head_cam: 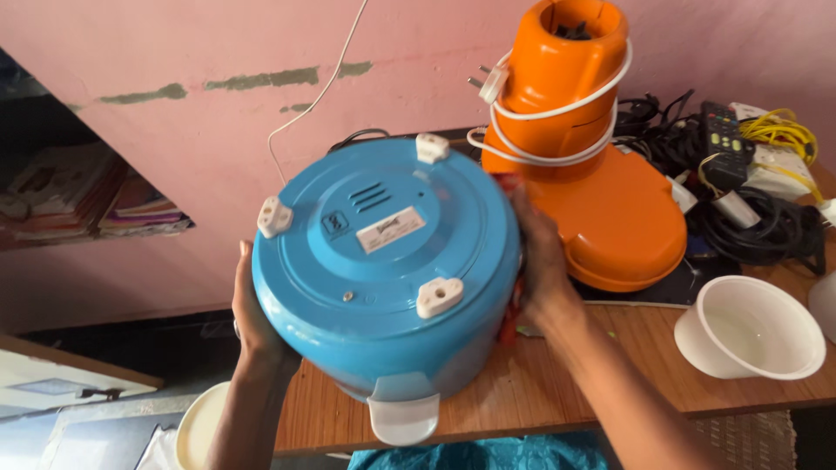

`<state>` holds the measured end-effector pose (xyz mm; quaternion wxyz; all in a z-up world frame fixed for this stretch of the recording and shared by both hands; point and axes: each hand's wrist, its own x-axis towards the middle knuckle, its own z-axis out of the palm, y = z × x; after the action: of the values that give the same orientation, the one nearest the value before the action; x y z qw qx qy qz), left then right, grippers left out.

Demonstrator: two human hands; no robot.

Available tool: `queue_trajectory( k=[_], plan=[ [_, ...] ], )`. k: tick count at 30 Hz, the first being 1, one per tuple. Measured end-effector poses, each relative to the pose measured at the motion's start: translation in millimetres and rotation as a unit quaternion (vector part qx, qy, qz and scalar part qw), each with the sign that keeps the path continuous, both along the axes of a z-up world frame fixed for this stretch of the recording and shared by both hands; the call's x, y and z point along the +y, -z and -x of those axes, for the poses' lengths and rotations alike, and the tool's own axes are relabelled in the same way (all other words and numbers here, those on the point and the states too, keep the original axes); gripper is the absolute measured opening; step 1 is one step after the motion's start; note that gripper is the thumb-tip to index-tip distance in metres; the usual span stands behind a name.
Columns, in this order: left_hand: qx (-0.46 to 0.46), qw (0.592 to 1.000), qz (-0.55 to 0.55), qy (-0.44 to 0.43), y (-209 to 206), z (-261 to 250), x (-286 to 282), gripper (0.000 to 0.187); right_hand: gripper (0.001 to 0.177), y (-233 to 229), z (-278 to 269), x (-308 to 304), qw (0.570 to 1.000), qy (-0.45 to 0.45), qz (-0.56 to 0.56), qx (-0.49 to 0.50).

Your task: The person cleans the exterior and interior of a blue plastic appliance using a green toothbrush and a red cloth. They scrub the bottom surface and vents, then wipe the appliance with the cloth before turning it over to clean the inside basin.

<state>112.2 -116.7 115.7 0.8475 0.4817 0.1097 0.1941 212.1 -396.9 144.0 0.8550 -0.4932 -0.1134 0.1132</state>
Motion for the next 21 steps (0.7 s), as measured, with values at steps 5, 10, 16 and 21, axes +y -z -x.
queue_trajectory(
  k=[5,10,16,21],
  plan=[
    [-0.052,0.998,0.012,0.041,-20.7,-3.6,-1.1,0.056,0.063,-3.1,-14.0,-6.2,1.000,-0.005,0.018,-0.023],
    [-0.043,0.998,0.005,0.036,-12.8,-14.0,-2.4,0.050,0.065,6.1,-18.1,-0.7,0.999,-0.043,-0.004,-0.012],
    [-0.093,0.995,-0.014,0.045,-12.2,-14.0,4.2,0.053,0.071,6.0,-29.2,-4.8,0.993,-0.058,-0.009,-0.103],
    [-0.069,0.997,-0.005,0.037,-21.6,-16.9,6.1,0.059,0.069,5.3,-32.8,-0.4,0.995,-0.043,0.002,-0.095]
  ],
)
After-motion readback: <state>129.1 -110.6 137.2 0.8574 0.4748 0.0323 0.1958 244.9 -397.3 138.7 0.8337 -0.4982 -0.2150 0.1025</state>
